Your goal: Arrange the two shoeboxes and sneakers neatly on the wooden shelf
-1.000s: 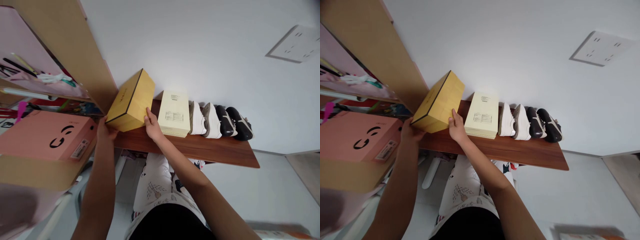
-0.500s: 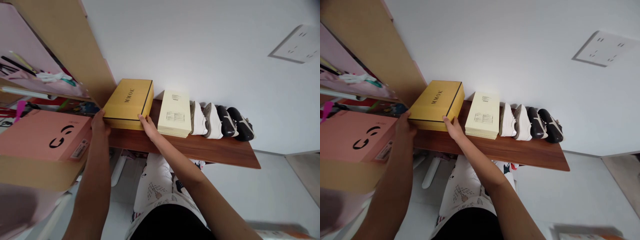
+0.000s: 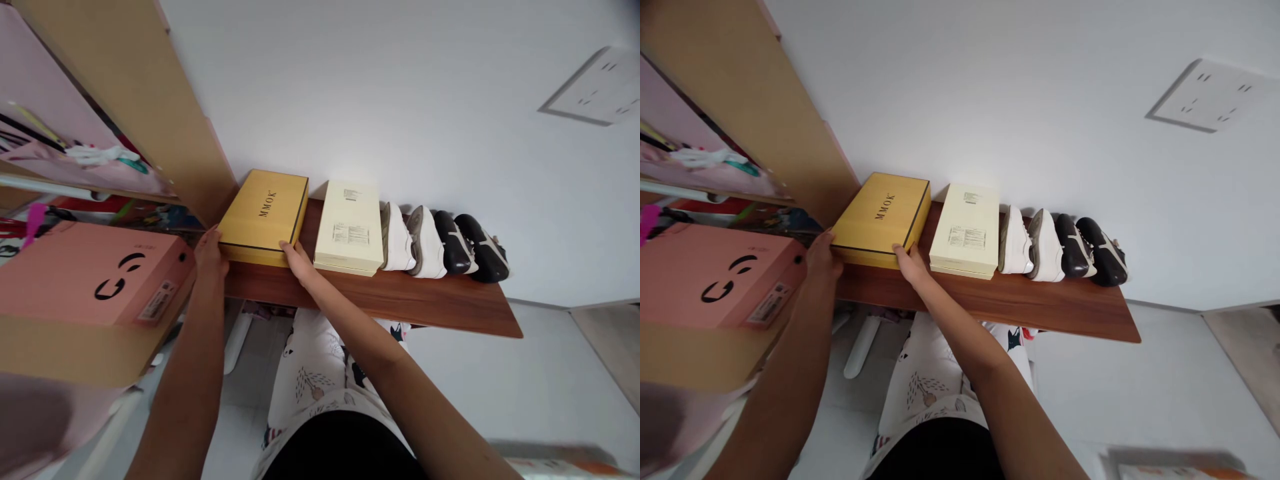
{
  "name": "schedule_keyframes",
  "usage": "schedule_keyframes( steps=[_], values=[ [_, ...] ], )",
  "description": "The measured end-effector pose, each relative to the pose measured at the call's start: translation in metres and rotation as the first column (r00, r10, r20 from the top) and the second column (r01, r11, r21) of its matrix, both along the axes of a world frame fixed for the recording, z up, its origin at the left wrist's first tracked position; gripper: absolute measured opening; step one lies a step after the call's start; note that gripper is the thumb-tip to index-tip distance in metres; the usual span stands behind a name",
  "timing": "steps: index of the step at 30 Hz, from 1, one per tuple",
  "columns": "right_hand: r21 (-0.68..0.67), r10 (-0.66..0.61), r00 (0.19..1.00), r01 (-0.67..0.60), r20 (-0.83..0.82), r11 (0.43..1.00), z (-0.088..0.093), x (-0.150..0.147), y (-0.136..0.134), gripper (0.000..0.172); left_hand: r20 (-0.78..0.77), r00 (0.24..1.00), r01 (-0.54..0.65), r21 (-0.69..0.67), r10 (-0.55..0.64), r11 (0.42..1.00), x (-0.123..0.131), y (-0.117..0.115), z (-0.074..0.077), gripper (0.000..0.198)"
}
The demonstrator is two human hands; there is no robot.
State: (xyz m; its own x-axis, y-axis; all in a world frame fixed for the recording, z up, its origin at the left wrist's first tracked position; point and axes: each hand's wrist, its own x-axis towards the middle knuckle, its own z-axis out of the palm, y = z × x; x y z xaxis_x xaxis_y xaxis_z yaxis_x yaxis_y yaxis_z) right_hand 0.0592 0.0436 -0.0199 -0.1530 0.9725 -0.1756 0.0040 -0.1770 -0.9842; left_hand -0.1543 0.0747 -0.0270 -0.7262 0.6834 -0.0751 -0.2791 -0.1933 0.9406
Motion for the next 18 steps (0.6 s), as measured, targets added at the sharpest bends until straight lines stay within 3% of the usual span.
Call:
schedule_keyframes(
  steps=[7,12,15,18],
  values=[
    [-0.080,-0.028,0.999,0.029,0.018,0.996,0.007,-0.001,0.009,0.066,0.076,0.997,-0.030,0.018,0.029,0.999,0.007,0.006,0.002,0.019],
    [-0.131,-0.036,0.997,0.044,0.064,0.990,0.022,-0.007,0.016,0.066,0.006,1.000,-0.025,-0.030,0.025,0.999,0.015,0.005,0.010,0.015],
    [-0.098,-0.078,0.990,0.090,0.120,0.991,0.035,-0.005,0.005,0.077,-0.136,0.987,-0.098,-0.110,0.082,0.989,0.014,-0.005,0.021,0.021],
    [0.088,-0.019,0.994,0.010,0.104,0.996,0.050,0.012,-0.019,0.082,-0.380,0.898,-0.268,-0.072,0.222,0.961,0.017,-0.021,0.036,0.028]
  ],
)
